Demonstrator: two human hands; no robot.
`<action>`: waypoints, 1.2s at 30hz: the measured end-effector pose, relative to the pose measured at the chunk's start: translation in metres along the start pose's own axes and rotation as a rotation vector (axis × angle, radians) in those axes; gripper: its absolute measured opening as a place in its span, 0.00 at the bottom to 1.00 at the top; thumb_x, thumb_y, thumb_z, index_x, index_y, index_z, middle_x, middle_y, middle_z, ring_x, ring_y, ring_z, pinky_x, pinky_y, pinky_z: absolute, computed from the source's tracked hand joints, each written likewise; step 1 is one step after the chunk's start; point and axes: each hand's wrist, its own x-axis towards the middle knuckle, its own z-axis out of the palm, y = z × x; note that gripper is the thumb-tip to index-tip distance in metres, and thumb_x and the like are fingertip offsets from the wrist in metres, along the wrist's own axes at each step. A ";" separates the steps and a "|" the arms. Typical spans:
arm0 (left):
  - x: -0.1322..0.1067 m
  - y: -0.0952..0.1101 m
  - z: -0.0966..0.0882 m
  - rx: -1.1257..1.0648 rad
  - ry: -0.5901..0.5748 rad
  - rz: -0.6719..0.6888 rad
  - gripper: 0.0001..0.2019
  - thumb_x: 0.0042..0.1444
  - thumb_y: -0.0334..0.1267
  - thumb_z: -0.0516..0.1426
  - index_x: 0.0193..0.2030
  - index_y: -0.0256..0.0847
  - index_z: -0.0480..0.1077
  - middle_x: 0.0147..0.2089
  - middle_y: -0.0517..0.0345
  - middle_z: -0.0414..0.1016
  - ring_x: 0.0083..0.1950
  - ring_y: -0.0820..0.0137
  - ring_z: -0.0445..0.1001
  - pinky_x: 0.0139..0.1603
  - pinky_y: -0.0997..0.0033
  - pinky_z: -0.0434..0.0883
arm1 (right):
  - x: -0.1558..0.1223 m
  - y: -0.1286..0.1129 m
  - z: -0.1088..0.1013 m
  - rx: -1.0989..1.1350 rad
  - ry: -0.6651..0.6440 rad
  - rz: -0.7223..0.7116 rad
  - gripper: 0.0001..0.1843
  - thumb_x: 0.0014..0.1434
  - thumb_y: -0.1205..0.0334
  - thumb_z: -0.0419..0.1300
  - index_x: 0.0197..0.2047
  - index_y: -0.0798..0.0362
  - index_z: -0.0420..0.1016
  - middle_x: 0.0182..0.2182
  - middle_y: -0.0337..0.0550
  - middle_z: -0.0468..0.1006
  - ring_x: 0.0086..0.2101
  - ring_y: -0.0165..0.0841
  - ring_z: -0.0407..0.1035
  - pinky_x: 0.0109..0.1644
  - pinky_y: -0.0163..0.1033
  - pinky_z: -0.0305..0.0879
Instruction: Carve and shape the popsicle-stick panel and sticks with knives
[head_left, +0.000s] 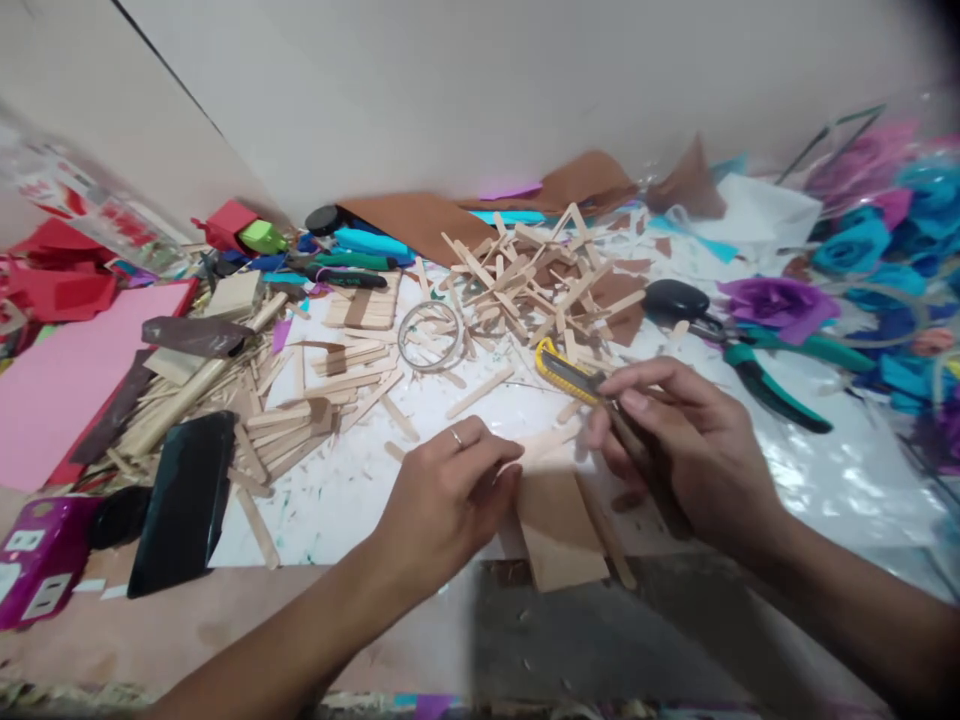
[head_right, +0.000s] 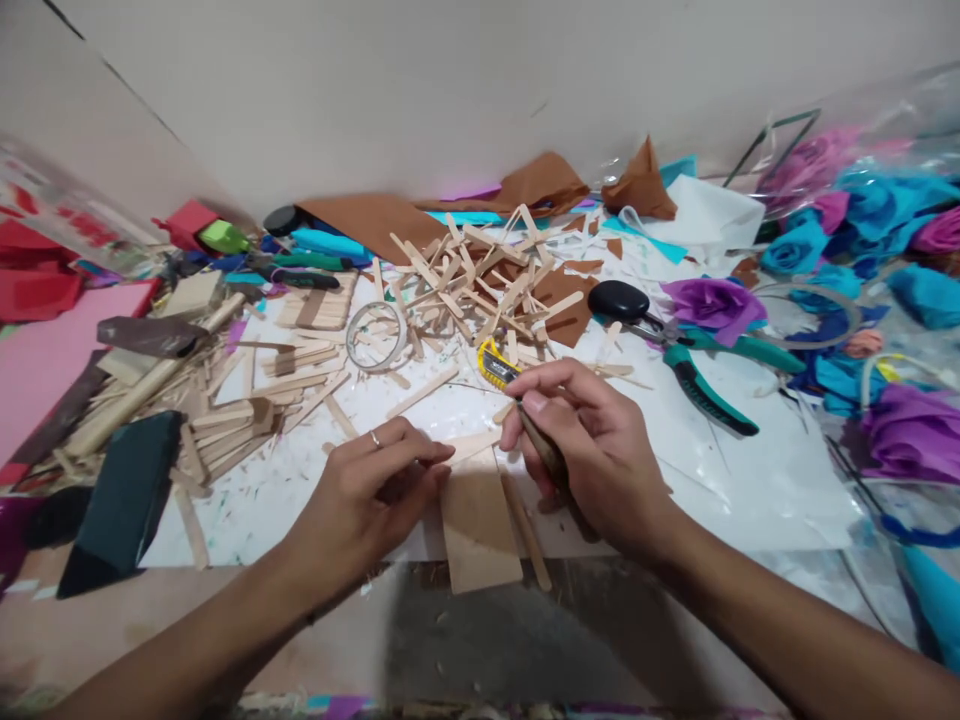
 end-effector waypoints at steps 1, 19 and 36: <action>0.000 0.000 -0.001 -0.019 0.010 -0.015 0.06 0.69 0.30 0.57 0.45 0.40 0.76 0.38 0.57 0.74 0.34 0.73 0.70 0.35 0.72 0.65 | 0.000 -0.001 -0.001 0.039 0.013 0.034 0.05 0.70 0.55 0.62 0.44 0.46 0.75 0.29 0.39 0.81 0.16 0.28 0.63 0.15 0.34 0.60; -0.001 0.001 -0.011 0.117 -0.140 0.062 0.08 0.71 0.31 0.53 0.48 0.39 0.74 0.40 0.53 0.74 0.40 0.67 0.73 0.39 0.70 0.70 | 0.001 -0.013 -0.003 -0.074 -0.092 0.001 0.17 0.64 0.58 0.70 0.55 0.47 0.78 0.53 0.50 0.85 0.21 0.27 0.72 0.23 0.37 0.68; 0.002 -0.009 0.001 0.166 -0.071 0.226 0.11 0.72 0.32 0.53 0.45 0.37 0.78 0.41 0.53 0.76 0.40 0.69 0.77 0.40 0.70 0.74 | 0.001 -0.009 -0.009 -0.192 -0.077 -0.566 0.20 0.72 0.47 0.61 0.34 0.49 0.85 0.23 0.40 0.69 0.25 0.32 0.63 0.31 0.42 0.60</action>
